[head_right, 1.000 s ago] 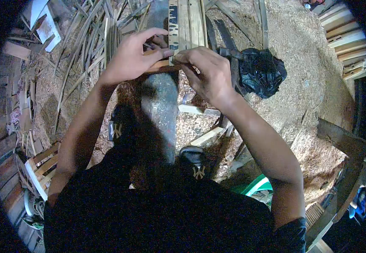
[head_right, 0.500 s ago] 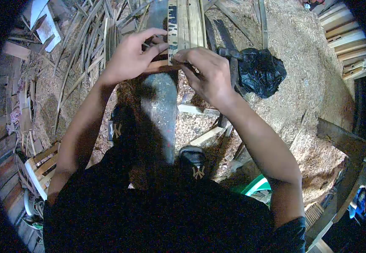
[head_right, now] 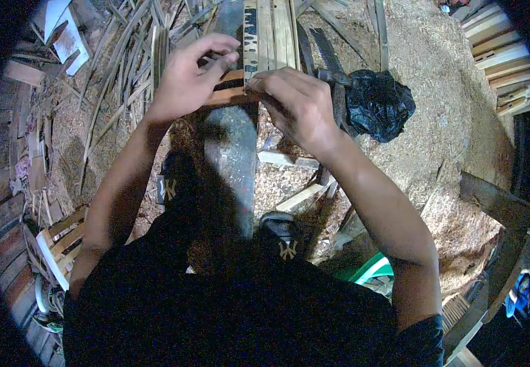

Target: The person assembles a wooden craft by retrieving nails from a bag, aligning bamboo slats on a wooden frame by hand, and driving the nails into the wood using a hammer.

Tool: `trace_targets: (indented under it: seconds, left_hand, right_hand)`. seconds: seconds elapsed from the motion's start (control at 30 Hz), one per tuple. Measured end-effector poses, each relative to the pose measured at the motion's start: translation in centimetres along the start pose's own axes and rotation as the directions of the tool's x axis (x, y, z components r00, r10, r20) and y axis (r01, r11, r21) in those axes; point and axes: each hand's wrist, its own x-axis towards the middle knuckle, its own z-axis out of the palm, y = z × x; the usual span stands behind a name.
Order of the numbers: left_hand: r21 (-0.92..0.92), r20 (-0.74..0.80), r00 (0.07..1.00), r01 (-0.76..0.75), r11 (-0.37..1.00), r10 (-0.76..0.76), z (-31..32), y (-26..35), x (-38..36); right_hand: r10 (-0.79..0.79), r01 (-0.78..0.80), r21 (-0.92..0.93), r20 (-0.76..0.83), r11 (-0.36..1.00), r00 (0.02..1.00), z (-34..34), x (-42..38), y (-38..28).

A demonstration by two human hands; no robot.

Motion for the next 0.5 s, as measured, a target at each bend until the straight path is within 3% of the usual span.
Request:
trace_targets:
  seconds: [0.07,0.23,0.5]
  left_hand:
    - [-0.094,-0.041,0.997,-0.065,0.993,0.061,-0.09,-0.61,-0.09]
    - [-0.048,0.12,0.956,-0.265,0.963,0.269,-0.33,-0.29,0.09]
    - [0.01,0.177,0.938,-0.305,0.952,0.298,-0.82,0.08,-0.21]
  right_hand:
    - [-0.039,0.039,0.015,-0.002,0.999,0.999,0.01,0.05,0.05]
    - [-0.018,0.019,0.034,-0.01,0.999,1.0,0.27,-0.04,0.15]
    - [-0.046,0.047,0.062,-0.019,0.997,0.999,0.36,-0.03,0.41]
